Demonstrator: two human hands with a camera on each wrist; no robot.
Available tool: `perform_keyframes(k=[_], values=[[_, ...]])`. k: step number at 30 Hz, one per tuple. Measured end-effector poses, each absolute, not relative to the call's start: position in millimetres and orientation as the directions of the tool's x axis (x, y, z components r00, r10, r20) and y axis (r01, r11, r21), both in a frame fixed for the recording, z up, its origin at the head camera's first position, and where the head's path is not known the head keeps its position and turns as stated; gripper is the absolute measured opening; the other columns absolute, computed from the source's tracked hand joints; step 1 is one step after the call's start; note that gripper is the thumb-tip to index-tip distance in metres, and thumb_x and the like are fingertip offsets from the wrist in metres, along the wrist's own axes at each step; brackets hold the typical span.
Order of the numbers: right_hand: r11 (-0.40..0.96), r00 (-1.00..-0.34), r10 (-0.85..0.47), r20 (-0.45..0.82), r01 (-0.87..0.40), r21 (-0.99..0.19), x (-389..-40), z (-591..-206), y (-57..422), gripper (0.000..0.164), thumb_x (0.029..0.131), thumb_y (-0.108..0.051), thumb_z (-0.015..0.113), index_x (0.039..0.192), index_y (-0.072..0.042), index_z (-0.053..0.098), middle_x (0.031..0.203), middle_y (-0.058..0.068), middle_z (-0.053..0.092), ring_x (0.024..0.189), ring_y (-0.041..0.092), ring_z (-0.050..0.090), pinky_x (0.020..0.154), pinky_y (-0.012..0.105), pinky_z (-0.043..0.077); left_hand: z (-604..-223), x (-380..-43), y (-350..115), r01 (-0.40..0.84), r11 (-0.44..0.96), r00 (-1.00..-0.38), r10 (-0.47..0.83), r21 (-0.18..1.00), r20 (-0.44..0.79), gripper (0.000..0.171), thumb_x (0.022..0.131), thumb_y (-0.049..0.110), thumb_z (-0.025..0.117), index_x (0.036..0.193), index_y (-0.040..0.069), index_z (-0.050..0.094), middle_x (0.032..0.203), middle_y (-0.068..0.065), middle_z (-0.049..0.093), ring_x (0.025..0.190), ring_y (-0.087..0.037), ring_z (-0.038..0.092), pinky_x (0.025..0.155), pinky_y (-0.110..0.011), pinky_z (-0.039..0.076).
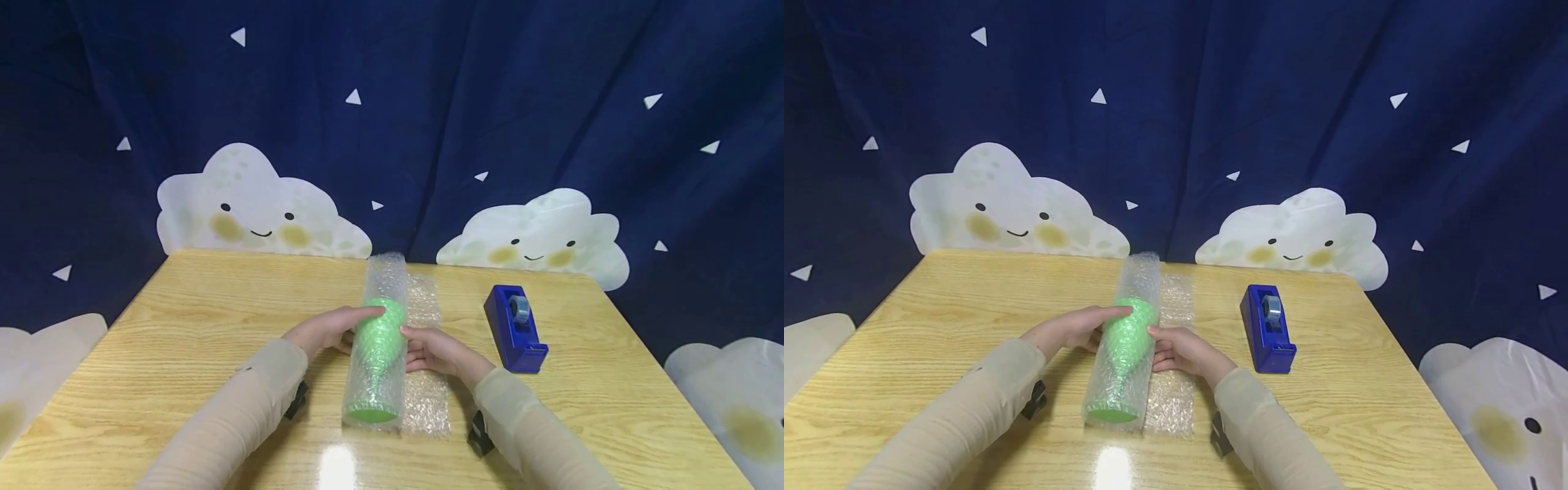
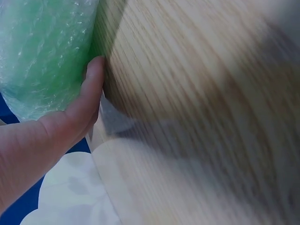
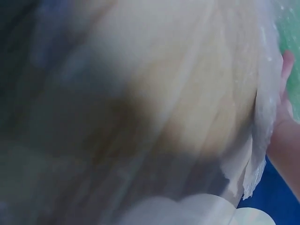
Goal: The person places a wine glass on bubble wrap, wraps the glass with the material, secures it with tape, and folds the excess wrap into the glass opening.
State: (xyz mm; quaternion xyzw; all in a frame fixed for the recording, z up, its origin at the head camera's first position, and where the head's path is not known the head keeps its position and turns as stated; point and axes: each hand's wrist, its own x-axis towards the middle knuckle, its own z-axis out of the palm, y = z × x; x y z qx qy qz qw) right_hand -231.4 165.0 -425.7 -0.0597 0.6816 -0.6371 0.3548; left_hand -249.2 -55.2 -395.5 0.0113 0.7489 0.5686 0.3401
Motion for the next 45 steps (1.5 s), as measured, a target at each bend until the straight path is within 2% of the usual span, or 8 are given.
perform_keyframes(k=[7,15,23,32,45], values=[[0.167,-0.735,-0.523,-0.432,0.408,-0.897,-233.2,-424.4,165.6,0.047,0.100,-0.031,0.040,0.127,0.008,0.044,0.085,0.001,0.070,0.078,0.013,0.067,0.079,0.030,0.056,-397.2,-250.9,-53.1,-0.409,0.324,-0.772,0.376,0.853,-0.513,0.073,0.086,0.049,0.055,0.136,-0.002,0.037,0.123,-0.023,0.050,0.108,-0.034,0.055,0.090,-0.047,0.051],[0.165,-0.727,-0.557,-0.402,0.378,-0.911,-232.2,-423.6,165.5,0.052,0.101,-0.033,0.039,0.131,0.009,0.040,0.088,0.000,0.070,0.081,0.013,0.067,0.081,0.032,0.056,-397.7,-249.8,-52.6,-0.402,0.334,-0.779,0.364,0.853,-0.510,0.075,0.086,0.051,0.054,0.137,-0.002,0.037,0.123,-0.022,0.053,0.109,-0.033,0.056,0.090,-0.047,0.051],[0.151,-0.712,-0.577,-0.401,0.390,-0.908,-231.7,-424.9,168.3,0.050,0.101,-0.032,0.036,0.133,0.006,0.038,0.093,0.000,0.069,0.086,0.015,0.066,0.087,0.037,0.054,-396.9,-248.7,-51.7,-0.412,0.280,-0.801,0.342,0.867,-0.491,0.071,0.089,0.049,0.048,0.138,-0.001,0.035,0.120,-0.025,0.049,0.107,-0.035,0.055,0.084,-0.046,0.054],[0.198,-0.713,-0.547,-0.439,0.400,-0.895,-230.3,-423.0,169.2,0.041,0.101,-0.033,0.037,0.118,0.002,0.050,0.087,0.002,0.065,0.078,0.014,0.065,0.079,0.033,0.057,-397.8,-249.1,-51.5,-0.408,0.270,-0.792,0.370,0.872,-0.485,0.066,0.091,0.047,0.047,0.135,-0.001,0.038,0.120,-0.025,0.050,0.106,-0.035,0.056,0.083,-0.044,0.054],[0.157,-0.689,-0.595,-0.413,0.404,-0.901,-231.6,-426.1,171.5,0.044,0.102,-0.029,0.033,0.131,0.004,0.037,0.091,0.001,0.067,0.084,0.015,0.066,0.083,0.035,0.056,-395.3,-246.6,-50.1,-0.371,0.298,-0.798,0.381,0.879,-0.466,0.064,0.091,0.048,0.046,0.134,0.001,0.042,0.120,-0.020,0.055,0.104,-0.031,0.057,0.086,-0.044,0.052]])
